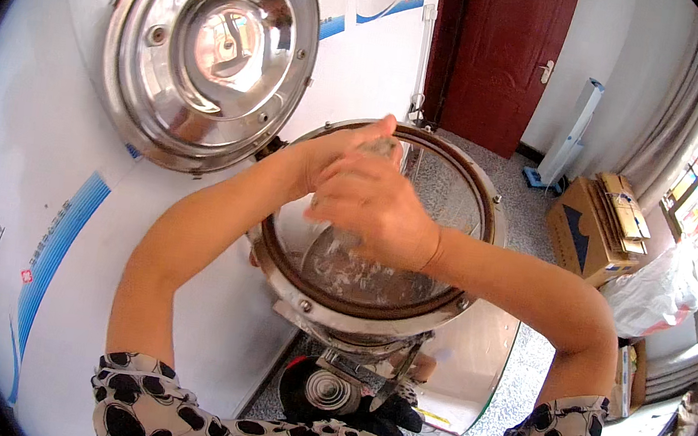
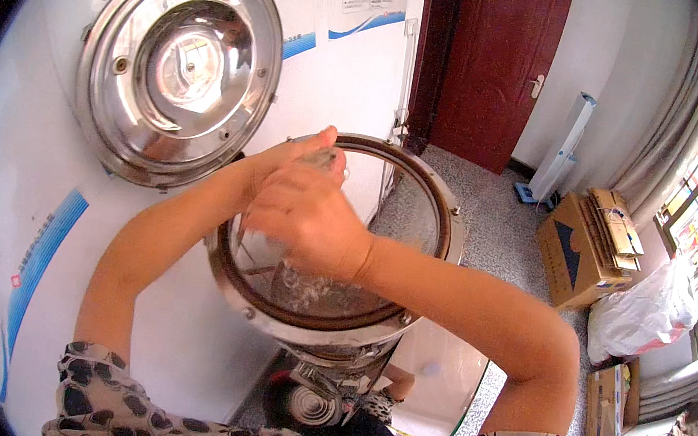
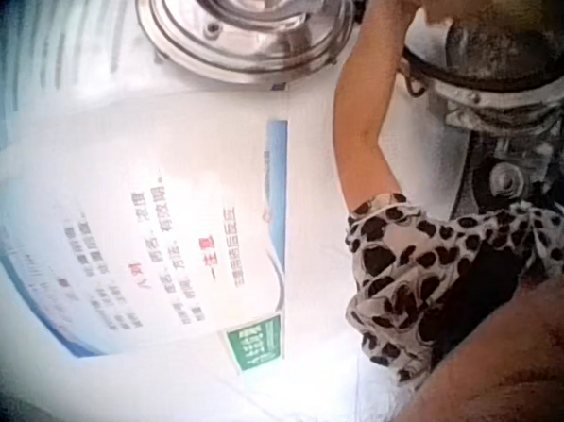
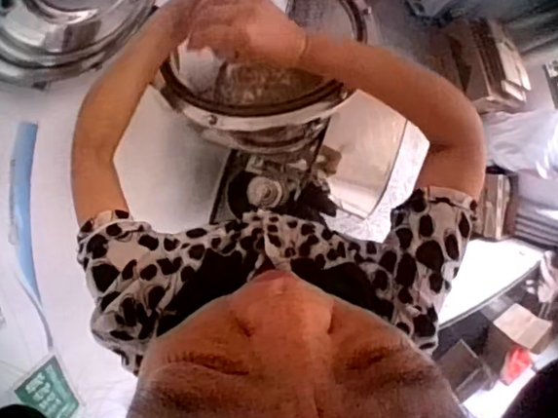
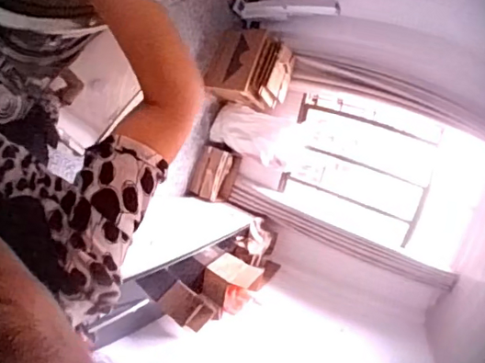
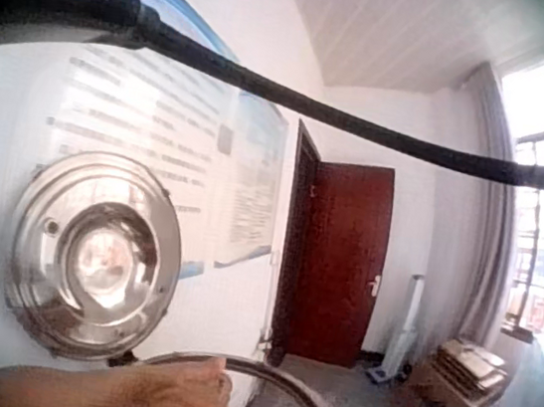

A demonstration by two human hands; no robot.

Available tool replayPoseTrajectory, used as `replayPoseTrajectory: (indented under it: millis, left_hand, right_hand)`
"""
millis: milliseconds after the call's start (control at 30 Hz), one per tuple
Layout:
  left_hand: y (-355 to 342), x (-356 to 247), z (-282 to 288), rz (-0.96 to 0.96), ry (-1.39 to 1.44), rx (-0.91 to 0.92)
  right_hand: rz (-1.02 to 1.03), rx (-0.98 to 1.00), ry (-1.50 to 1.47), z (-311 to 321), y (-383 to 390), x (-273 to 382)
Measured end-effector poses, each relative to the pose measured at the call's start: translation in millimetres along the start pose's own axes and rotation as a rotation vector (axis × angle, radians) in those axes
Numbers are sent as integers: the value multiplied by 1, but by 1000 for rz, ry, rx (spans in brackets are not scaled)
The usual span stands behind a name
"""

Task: The person pours liquid from a bucket into a glass and metal machine, then wipes the machine's interior, exterior, and a perforated metal basket with a cloth.

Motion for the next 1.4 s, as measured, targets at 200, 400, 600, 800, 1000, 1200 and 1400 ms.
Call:
replayPoseTrajectory:
  millis: [200, 400, 600, 800, 1000, 1200, 1400]
  left_hand:
    - [-7, -10, -31, 110, -635, -58]
    - [-28, 2, -25, 133, -1174, -50]
    - [-38, 25, -29, 209, -1677, -119]
    - [-81, 12, -6, -124, -1719, -178]
    - [20, -35, -37, -172, -438, -68]
    - [66, 41, -184, -716, -1019, 295]
    - [149, 184, -306, -996, -1400, 955]
  right_hand:
    - [282, 103, 50, -15, 13, -7]
    - [410, 224, 102, -37, 29, -9]
    - [407, 597, 220, -73, 44, -5]
    - [439, 719, 443, -46, 62, -29]
    - [-183, -189, 235, 46, 26, 11]
    - [-1128, -1328, -631, 98, 106, 130]
    - [-1115, -1819, -841, 69, 208, 285]
Point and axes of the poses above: each hand's wrist, its own y-axis away from the middle knuckle, its own z-axis out of the back of the hand, x = y × z, the point moved 3 cm from there along -y, towards the middle knuckle, and after that the axes turned 3 degrees about y, right-handed, at the moved point
